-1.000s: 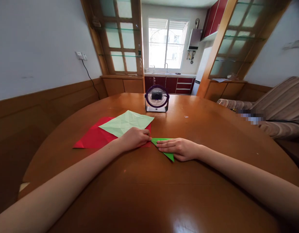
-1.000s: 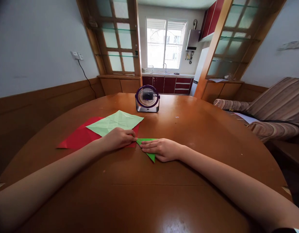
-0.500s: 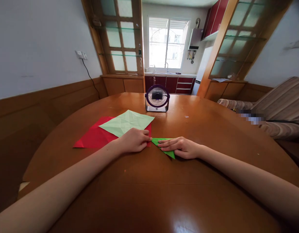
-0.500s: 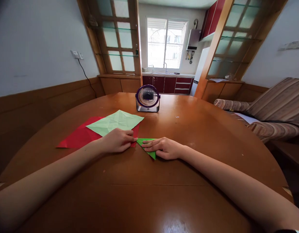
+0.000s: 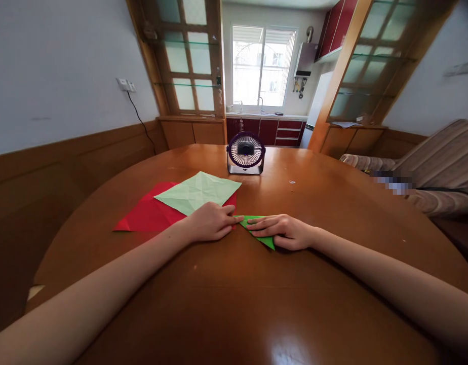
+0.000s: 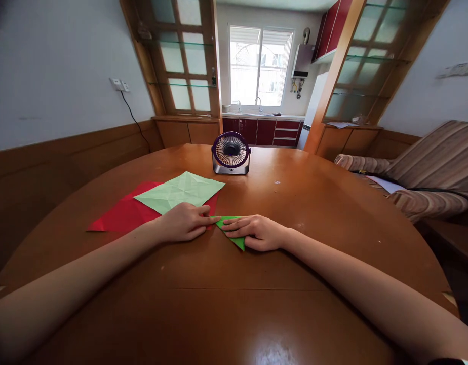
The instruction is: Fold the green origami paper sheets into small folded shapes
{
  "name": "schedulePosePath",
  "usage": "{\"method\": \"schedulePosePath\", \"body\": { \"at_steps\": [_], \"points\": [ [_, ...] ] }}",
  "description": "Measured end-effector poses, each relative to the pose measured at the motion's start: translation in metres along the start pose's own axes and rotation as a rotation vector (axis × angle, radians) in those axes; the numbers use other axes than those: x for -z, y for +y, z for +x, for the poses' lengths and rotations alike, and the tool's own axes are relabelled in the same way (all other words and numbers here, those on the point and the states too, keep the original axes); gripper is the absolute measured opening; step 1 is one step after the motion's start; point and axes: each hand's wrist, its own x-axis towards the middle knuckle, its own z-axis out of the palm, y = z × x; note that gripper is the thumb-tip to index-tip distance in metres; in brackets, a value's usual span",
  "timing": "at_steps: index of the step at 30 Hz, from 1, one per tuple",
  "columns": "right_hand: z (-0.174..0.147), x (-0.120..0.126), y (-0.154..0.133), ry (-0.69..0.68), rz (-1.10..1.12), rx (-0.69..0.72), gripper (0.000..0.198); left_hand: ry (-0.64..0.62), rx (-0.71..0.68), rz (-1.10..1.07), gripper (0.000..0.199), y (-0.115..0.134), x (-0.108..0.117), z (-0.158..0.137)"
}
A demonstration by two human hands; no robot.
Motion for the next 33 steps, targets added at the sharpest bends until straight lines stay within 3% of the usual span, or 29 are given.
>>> {"method": "schedulePosePath", "body": {
  "at_steps": [9, 27, 33],
  "points": [
    [-0.0005, 0.0031, -0.0004, 0.009, 0.159, -0.001, 0.043, -0.015, 0.005, -0.022, 0.041, -0.0005, -0.0014, -0.0006],
    [-0.0008, 0.0028, -0.0019, -0.026, 0.085, -0.041, 0.046, -0.017, 0.005, -0.02, 0.042, -0.0013, -0.0011, -0.001],
    [0.0019, 0.0042, -0.0059, -0.061, -0.034, -0.077, 0.048, 0.058, -0.04, -0.022, 0.035, 0.0052, 0.001, 0.0037]
  ]
}}
